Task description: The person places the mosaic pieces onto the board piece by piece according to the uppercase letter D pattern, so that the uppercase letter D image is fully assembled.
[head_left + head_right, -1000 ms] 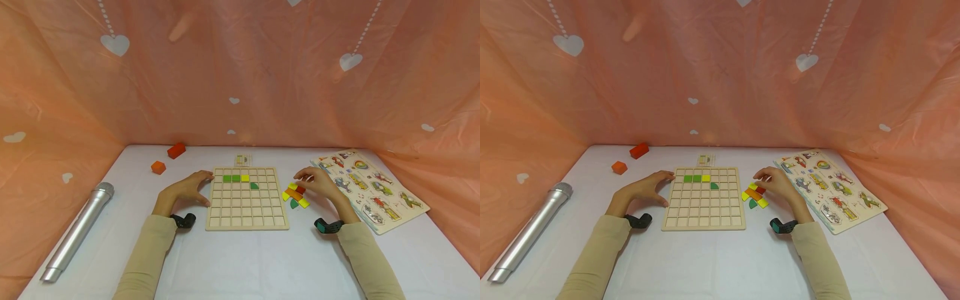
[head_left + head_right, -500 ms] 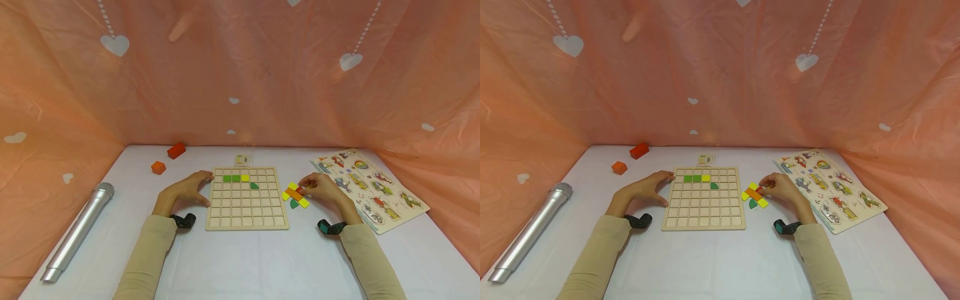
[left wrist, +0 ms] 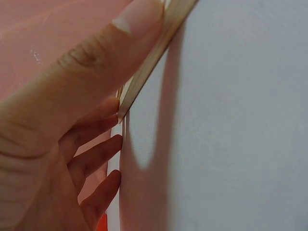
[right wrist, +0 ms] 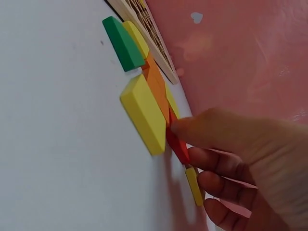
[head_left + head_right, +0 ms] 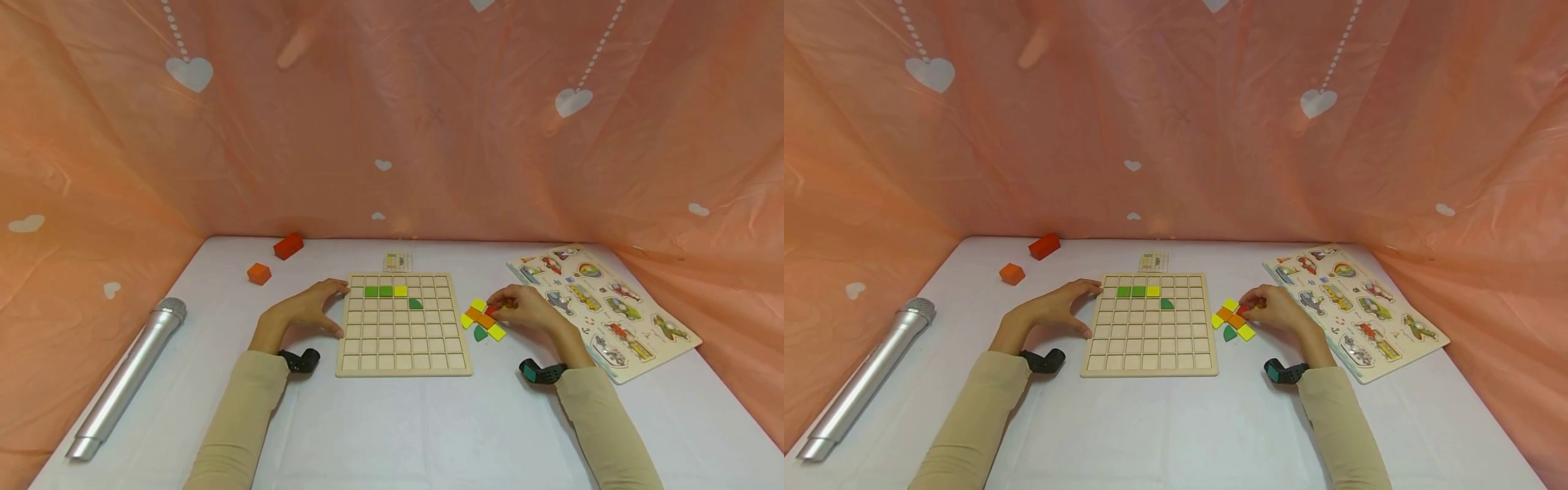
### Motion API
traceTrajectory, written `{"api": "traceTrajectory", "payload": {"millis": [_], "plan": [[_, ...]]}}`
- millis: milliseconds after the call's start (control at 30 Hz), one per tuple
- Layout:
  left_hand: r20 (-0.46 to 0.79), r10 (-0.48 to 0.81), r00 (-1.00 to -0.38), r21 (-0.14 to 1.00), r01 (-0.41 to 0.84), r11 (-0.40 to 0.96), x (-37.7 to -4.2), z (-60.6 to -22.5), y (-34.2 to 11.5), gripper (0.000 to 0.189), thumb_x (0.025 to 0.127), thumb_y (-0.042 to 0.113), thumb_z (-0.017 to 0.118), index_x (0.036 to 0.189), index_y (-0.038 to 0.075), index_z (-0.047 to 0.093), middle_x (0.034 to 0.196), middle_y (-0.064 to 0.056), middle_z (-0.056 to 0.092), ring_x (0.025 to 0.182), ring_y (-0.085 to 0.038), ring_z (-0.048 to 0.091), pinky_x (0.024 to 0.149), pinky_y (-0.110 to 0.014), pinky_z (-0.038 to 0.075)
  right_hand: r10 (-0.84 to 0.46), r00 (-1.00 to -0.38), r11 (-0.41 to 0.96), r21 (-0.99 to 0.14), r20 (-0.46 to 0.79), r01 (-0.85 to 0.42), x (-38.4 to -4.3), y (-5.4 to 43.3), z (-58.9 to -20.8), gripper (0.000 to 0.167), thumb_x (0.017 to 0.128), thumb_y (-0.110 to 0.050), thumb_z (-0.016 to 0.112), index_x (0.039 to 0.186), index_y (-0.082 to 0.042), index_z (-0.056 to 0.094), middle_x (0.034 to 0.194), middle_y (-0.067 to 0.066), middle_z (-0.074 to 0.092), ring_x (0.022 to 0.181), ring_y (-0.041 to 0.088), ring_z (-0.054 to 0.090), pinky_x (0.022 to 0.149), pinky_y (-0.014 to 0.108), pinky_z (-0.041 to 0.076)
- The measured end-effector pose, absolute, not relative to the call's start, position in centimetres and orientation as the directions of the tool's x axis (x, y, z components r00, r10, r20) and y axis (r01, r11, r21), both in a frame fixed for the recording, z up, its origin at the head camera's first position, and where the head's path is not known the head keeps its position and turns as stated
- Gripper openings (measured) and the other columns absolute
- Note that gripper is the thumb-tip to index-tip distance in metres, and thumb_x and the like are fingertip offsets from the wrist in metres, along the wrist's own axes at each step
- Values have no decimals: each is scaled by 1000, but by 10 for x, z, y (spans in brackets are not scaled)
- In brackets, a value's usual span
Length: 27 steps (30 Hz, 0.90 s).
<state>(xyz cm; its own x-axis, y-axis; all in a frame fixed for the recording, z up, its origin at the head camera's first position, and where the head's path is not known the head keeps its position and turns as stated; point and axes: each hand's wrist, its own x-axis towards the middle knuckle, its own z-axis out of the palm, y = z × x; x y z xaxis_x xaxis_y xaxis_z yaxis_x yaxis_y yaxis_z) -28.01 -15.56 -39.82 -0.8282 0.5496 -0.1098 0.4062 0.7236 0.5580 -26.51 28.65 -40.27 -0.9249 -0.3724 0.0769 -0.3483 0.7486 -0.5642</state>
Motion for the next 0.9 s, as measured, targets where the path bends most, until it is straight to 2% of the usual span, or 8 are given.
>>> {"api": "traceTrajectory", "payload": {"millis": [133, 267, 533, 733, 900], "plan": [[-111, 549, -828, 560, 405, 723, -281, -399, -156, 87, 63, 29, 86, 136, 6, 43, 146, -12, 33, 136, -32, 26, 112, -48, 21, -399, -912, 754, -534, 90, -383, -266, 286, -403, 27, 75, -3, 70, 102, -1, 68, 93, 8, 65, 82, 21, 51, 74, 33, 44], [-111, 552, -826, 560, 407, 722, -281, -399, -156, 87, 63, 30, 86, 136, 6, 43, 147, -13, 33, 136, -32, 25, 112, -49, 21, -418, -903, 753, -516, 104, -408, -267, 287, -403, 28, 77, -5, 71, 104, 1, 67, 97, 10, 65, 87, 23, 53, 79, 37, 46], [-115, 547, -829, 549, 406, 731, -282, -398, -156, 88, 63, 30, 86, 137, 6, 43, 147, -12, 32, 136, -31, 25, 113, -48, 21, -375, -913, 765, -502, 162, -403, -267, 285, -400, 25, 77, -11, 74, 100, -1, 69, 93, 8, 67, 84, 22, 56, 75, 34, 47], [-112, 551, -827, 554, 409, 725, -281, -397, -157, 88, 63, 30, 86, 136, 5, 43, 147, -14, 32, 136, -33, 25, 112, -49, 20, -413, -869, 653, -576, 272, -491, -268, 262, -392, 25, 78, -8, 72, 101, 1, 68, 96, 11, 66, 85, 24, 60, 76, 37, 54], [-112, 555, -825, 565, 406, 718, -281, -399, -157, 87, 63, 29, 86, 135, 5, 44, 147, -14, 32, 136, -33, 25, 113, -49, 20, -460, -828, 565, -615, 319, -551, -265, 232, -389, 27, 78, -6, 73, 104, 0, 68, 96, 9, 65, 83, 22, 61, 78, 37, 54]]}}
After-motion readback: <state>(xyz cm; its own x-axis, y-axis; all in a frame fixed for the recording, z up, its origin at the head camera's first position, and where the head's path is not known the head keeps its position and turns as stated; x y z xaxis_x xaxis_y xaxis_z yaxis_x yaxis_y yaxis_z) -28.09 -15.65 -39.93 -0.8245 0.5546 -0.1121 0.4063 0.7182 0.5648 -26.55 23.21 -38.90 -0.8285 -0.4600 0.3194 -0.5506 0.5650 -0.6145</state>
